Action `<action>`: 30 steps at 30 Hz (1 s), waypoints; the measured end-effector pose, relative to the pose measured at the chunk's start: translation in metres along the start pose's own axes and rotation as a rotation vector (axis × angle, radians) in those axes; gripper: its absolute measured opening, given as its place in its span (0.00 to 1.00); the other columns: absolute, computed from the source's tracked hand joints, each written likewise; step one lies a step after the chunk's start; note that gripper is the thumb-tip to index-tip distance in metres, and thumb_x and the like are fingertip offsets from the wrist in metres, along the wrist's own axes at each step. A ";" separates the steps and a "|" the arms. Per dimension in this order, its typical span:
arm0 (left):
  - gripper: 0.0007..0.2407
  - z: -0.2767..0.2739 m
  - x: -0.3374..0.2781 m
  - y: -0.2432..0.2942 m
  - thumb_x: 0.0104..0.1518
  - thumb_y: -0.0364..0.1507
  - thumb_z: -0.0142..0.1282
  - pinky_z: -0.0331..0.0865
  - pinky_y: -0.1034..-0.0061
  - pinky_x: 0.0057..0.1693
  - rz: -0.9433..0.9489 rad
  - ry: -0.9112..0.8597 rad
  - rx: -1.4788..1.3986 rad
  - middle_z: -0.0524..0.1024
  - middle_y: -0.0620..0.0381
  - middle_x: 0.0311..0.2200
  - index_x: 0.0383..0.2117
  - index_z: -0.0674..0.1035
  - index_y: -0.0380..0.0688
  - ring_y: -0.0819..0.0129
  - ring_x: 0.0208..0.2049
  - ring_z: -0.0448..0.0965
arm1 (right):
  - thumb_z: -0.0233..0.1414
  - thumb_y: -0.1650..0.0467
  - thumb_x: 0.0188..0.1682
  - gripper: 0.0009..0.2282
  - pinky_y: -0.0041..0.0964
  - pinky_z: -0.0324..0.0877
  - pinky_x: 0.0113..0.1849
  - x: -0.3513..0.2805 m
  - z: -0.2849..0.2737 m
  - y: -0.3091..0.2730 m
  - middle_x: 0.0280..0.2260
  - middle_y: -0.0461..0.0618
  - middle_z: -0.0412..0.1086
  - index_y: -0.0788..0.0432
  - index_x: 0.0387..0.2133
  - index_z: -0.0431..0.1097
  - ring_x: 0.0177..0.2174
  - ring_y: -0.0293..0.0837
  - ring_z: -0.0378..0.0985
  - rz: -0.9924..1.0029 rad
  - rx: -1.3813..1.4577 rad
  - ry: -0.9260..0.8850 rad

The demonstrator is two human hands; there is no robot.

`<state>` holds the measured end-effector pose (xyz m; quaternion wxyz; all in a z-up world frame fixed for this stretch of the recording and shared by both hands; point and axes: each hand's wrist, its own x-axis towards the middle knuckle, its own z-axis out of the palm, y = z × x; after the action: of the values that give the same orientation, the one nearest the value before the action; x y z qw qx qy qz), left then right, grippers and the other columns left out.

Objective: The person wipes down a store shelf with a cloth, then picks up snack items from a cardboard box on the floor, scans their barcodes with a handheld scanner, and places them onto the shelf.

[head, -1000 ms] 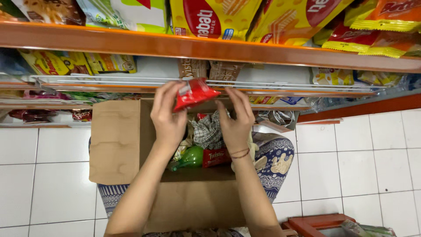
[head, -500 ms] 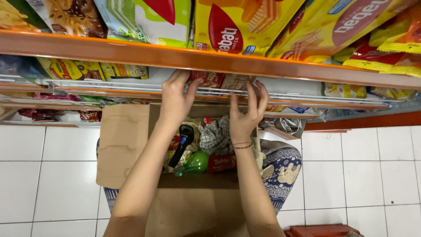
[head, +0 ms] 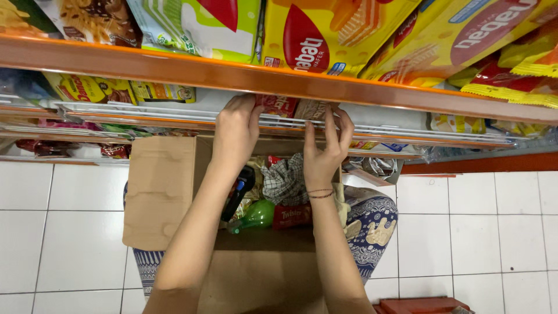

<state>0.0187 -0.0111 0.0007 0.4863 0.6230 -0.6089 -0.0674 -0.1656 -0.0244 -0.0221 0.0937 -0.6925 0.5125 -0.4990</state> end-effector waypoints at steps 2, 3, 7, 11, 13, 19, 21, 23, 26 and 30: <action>0.02 0.002 0.000 0.000 0.57 0.19 0.60 0.73 0.56 0.46 -0.007 0.001 0.074 0.78 0.37 0.31 0.31 0.79 0.31 0.42 0.38 0.79 | 0.63 0.74 0.50 0.20 0.50 0.60 0.59 -0.002 0.001 0.003 0.57 0.57 0.63 0.60 0.57 0.71 0.59 0.55 0.65 -0.038 -0.094 0.014; 0.02 0.001 -0.002 0.000 0.57 0.20 0.60 0.73 0.56 0.46 -0.033 -0.004 0.095 0.79 0.38 0.31 0.31 0.79 0.32 0.43 0.37 0.80 | 0.62 0.73 0.51 0.19 0.49 0.60 0.60 -0.006 0.003 0.003 0.57 0.56 0.63 0.58 0.57 0.71 0.59 0.54 0.65 -0.100 -0.145 0.017; 0.03 0.000 -0.006 0.004 0.56 0.22 0.63 0.69 0.59 0.50 -0.068 0.079 0.120 0.81 0.44 0.29 0.31 0.81 0.35 0.50 0.34 0.81 | 0.59 0.72 0.53 0.19 0.50 0.58 0.59 -0.013 0.018 -0.008 0.57 0.54 0.64 0.56 0.59 0.69 0.58 0.52 0.65 -0.233 -0.219 -0.051; 0.09 0.005 -0.018 0.007 0.60 0.22 0.62 0.61 0.62 0.59 0.007 0.238 0.076 0.81 0.51 0.31 0.42 0.77 0.29 0.53 0.40 0.81 | 0.57 0.72 0.54 0.20 0.49 0.59 0.57 -0.014 0.026 -0.022 0.55 0.55 0.66 0.58 0.60 0.68 0.56 0.52 0.68 -0.179 -0.180 -0.129; 0.08 0.010 -0.019 0.005 0.60 0.21 0.61 0.62 0.61 0.61 0.004 0.242 0.072 0.82 0.51 0.31 0.43 0.78 0.34 0.57 0.37 0.81 | 0.56 0.73 0.54 0.20 0.49 0.60 0.57 -0.013 0.029 -0.024 0.54 0.55 0.68 0.60 0.61 0.67 0.55 0.52 0.69 -0.158 -0.128 -0.116; 0.12 0.016 -0.023 0.000 0.58 0.18 0.58 0.61 0.59 0.62 0.033 0.208 0.177 0.79 0.48 0.31 0.49 0.80 0.37 0.57 0.37 0.78 | 0.56 0.75 0.53 0.20 0.47 0.62 0.56 -0.009 0.033 -0.026 0.50 0.56 0.70 0.62 0.60 0.67 0.51 0.51 0.71 -0.115 -0.109 -0.108; 0.14 0.016 -0.023 0.000 0.56 0.18 0.57 0.61 0.57 0.62 0.045 0.192 0.210 0.78 0.48 0.29 0.49 0.80 0.35 0.56 0.37 0.77 | 0.56 0.75 0.53 0.19 0.47 0.62 0.55 -0.007 0.033 -0.026 0.49 0.56 0.70 0.63 0.59 0.68 0.51 0.51 0.72 -0.121 -0.126 -0.123; 0.15 0.015 -0.023 -0.001 0.54 0.18 0.56 0.60 0.56 0.61 0.069 0.181 0.243 0.76 0.48 0.28 0.49 0.80 0.34 0.56 0.38 0.77 | 0.56 0.75 0.53 0.18 0.47 0.62 0.55 -0.008 0.033 -0.028 0.48 0.55 0.70 0.63 0.58 0.69 0.50 0.51 0.72 -0.137 -0.139 -0.140; 0.09 0.016 -0.024 -0.001 0.60 0.20 0.58 0.58 0.55 0.62 0.060 0.228 0.150 0.78 0.49 0.34 0.45 0.78 0.33 0.55 0.38 0.77 | 0.56 0.75 0.53 0.17 0.47 0.63 0.54 -0.011 0.034 -0.033 0.49 0.55 0.70 0.62 0.56 0.71 0.50 0.52 0.72 -0.129 -0.127 -0.158; 0.04 0.020 -0.019 0.001 0.58 0.21 0.59 0.58 0.53 0.62 -0.039 0.218 0.137 0.78 0.49 0.28 0.36 0.79 0.34 0.55 0.35 0.77 | 0.56 0.75 0.53 0.16 0.46 0.61 0.54 -0.009 0.034 -0.036 0.49 0.54 0.71 0.63 0.54 0.72 0.51 0.51 0.71 -0.114 -0.146 -0.168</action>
<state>0.0001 -0.0060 -0.0184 0.5046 0.6701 -0.5433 0.0330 -0.1160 -0.0137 -0.0206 0.0572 -0.7649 0.4976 -0.4050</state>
